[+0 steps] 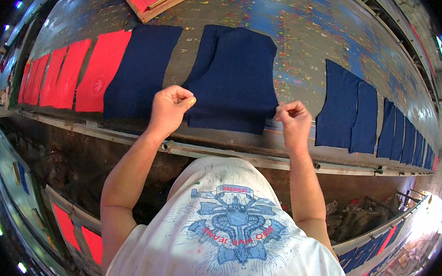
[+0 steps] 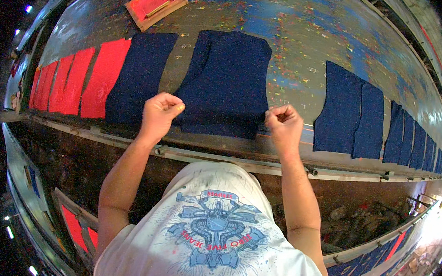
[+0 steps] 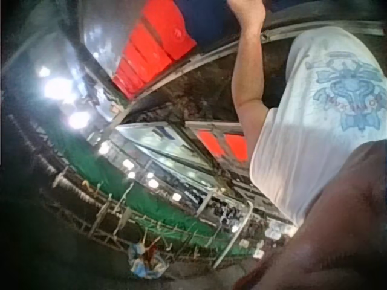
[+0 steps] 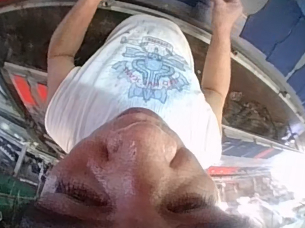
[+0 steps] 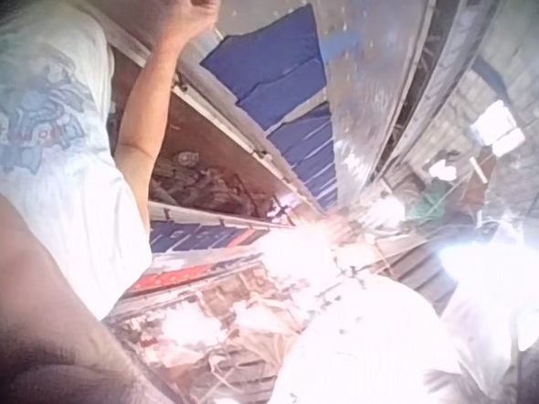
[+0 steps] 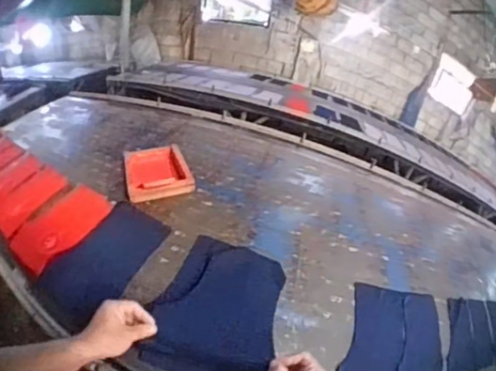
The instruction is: The person repeatedly places red and blue fabric pieces under a wooden screen-printing frame, applies red ink with a squeegee, and lifts the frame to reveal printed fabric. The person handles each piece individually, aligning it on the table before printing.
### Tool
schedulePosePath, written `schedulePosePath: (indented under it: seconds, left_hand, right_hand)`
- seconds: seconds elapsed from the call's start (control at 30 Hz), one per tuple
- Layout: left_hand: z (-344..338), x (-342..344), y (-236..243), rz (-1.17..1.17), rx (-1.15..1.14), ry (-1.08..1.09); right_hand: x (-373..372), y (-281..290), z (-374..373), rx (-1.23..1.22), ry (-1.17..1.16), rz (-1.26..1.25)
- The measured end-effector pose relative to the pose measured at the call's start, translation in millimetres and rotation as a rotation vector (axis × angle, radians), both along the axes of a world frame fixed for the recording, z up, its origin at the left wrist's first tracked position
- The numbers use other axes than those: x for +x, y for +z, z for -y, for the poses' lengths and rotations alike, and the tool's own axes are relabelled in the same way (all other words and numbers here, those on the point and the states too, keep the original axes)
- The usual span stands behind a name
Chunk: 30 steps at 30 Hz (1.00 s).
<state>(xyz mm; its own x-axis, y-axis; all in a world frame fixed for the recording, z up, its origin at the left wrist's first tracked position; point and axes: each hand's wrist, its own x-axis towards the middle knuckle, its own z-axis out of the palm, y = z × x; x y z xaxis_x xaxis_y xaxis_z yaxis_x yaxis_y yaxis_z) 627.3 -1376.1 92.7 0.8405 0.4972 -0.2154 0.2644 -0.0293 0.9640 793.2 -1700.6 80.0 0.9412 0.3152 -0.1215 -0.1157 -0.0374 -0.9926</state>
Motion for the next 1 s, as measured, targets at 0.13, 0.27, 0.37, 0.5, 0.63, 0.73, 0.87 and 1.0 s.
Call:
schedulePosePath:
  seconds: [0.13, 0.27, 0.37, 0.5, 0.63, 0.73, 0.87, 1.0]
  left_hand:
    - [-1, -6, -24, -0.182, 0.272, -0.143]
    - [2, -17, -28, -0.121, 0.376, -0.208]
    - [5, -27, -27, -0.061, 0.453, -0.2]
    - [9, -30, -26, -0.154, 0.396, -0.18]
    - [5, -25, -28, -0.135, 0.377, -0.19]
    - [3, -23, -31, -0.1, 0.284, -0.184]
    - [-4, -27, -33, -0.06, 0.187, -0.177]
    - [-3, -27, -35, -0.102, 0.245, -0.189]
  right_hand:
    - [-23, -33, 5, -0.255, 0.058, -0.1]
    - [-27, -41, 10, -0.439, 0.14, -0.042]
    - [-27, -40, 11, -0.477, 0.157, 0.012]
    - [-31, -34, 8, -0.556, 0.182, 0.085]
    - [-34, -25, 1, -0.578, 0.227, 0.061]
    - [-31, -15, -1, -0.463, 0.269, -0.159]
    - [-20, 1, 9, -0.197, 0.15, -0.38]
    - [-23, -6, 6, -0.52, 0.261, -0.089]
